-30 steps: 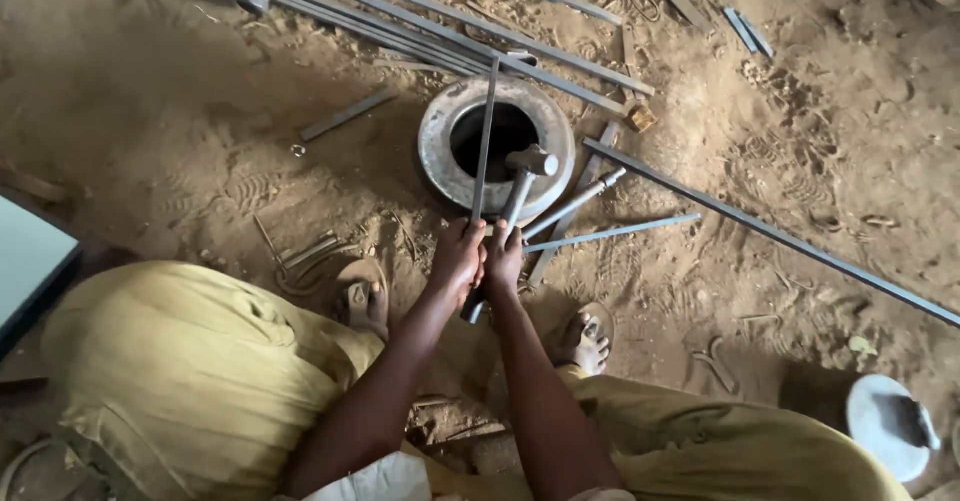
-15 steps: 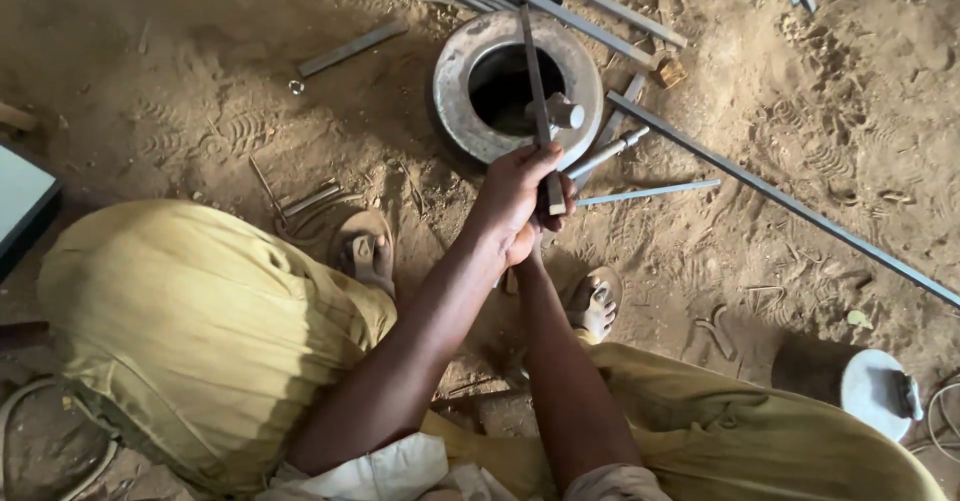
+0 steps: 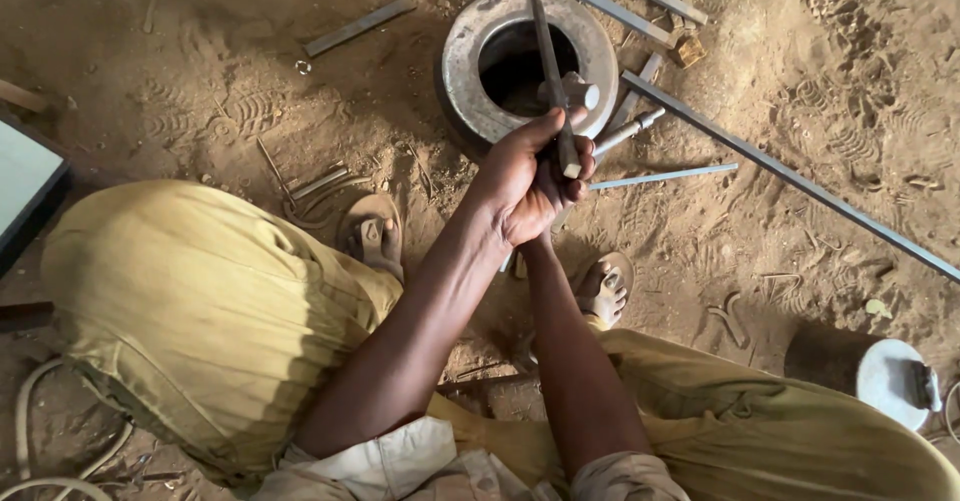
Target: The person sits on the ground and repeatedly hammers a metal rod placed on a circular metal base. They adjust the rod's position between strikes and continue striking it with a hammer.
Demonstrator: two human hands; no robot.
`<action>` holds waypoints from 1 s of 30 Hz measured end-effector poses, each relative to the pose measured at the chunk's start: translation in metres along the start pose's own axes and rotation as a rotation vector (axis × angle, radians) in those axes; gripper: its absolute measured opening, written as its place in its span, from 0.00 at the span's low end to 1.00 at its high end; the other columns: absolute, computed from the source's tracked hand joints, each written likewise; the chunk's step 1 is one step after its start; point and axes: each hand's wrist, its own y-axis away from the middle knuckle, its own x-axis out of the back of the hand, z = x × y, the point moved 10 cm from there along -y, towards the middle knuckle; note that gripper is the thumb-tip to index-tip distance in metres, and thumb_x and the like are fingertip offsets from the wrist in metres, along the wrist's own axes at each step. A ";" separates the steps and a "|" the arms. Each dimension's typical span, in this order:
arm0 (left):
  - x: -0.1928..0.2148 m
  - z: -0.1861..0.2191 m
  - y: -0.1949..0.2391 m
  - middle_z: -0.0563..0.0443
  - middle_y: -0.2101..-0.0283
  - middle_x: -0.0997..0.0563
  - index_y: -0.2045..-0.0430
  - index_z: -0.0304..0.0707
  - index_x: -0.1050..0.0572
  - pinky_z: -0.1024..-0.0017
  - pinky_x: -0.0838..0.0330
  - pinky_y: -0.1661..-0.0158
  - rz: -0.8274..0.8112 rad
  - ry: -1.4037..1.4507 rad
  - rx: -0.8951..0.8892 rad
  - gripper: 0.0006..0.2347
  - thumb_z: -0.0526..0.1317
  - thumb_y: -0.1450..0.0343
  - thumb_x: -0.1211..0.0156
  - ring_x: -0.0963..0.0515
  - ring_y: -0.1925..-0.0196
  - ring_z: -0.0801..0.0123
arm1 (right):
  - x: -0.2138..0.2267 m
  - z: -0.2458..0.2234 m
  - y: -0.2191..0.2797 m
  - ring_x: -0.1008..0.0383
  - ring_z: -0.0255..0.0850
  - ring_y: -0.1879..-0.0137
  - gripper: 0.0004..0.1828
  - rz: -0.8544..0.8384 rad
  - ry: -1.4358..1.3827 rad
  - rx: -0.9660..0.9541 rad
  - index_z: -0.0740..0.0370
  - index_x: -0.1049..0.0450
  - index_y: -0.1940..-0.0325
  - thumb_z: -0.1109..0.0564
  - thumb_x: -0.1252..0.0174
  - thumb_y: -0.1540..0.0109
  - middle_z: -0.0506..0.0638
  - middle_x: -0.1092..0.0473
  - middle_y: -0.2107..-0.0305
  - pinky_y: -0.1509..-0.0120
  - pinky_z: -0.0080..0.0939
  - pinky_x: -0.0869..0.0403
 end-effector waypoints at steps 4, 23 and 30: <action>0.005 0.000 -0.001 0.40 0.67 0.20 0.43 0.33 0.33 0.65 0.22 0.74 0.025 0.013 0.005 0.16 0.44 0.21 0.50 0.18 0.69 0.60 | -0.003 -0.008 0.000 0.27 0.44 0.45 0.17 0.034 0.037 0.061 0.67 0.31 0.36 0.56 0.53 0.27 0.58 0.27 0.49 0.41 0.39 0.28; 0.000 -0.002 0.011 0.49 0.81 0.24 0.59 0.30 0.32 0.75 0.36 0.89 0.221 -0.555 -0.174 0.13 0.39 0.28 0.36 0.23 0.84 0.69 | 0.006 0.016 -0.001 0.27 0.40 0.54 0.17 0.046 0.006 -0.057 0.64 0.30 0.41 0.50 0.51 0.28 0.53 0.28 0.59 0.51 0.38 0.27; 0.059 -0.013 0.021 0.52 0.81 0.26 0.60 0.32 0.31 0.72 0.28 0.86 0.398 -0.863 -0.066 0.07 0.35 0.28 0.44 0.25 0.85 0.71 | 0.010 0.005 0.002 0.30 0.38 0.62 0.19 -0.114 -0.147 -0.359 0.63 0.32 0.44 0.45 0.52 0.28 0.50 0.31 0.67 0.60 0.38 0.29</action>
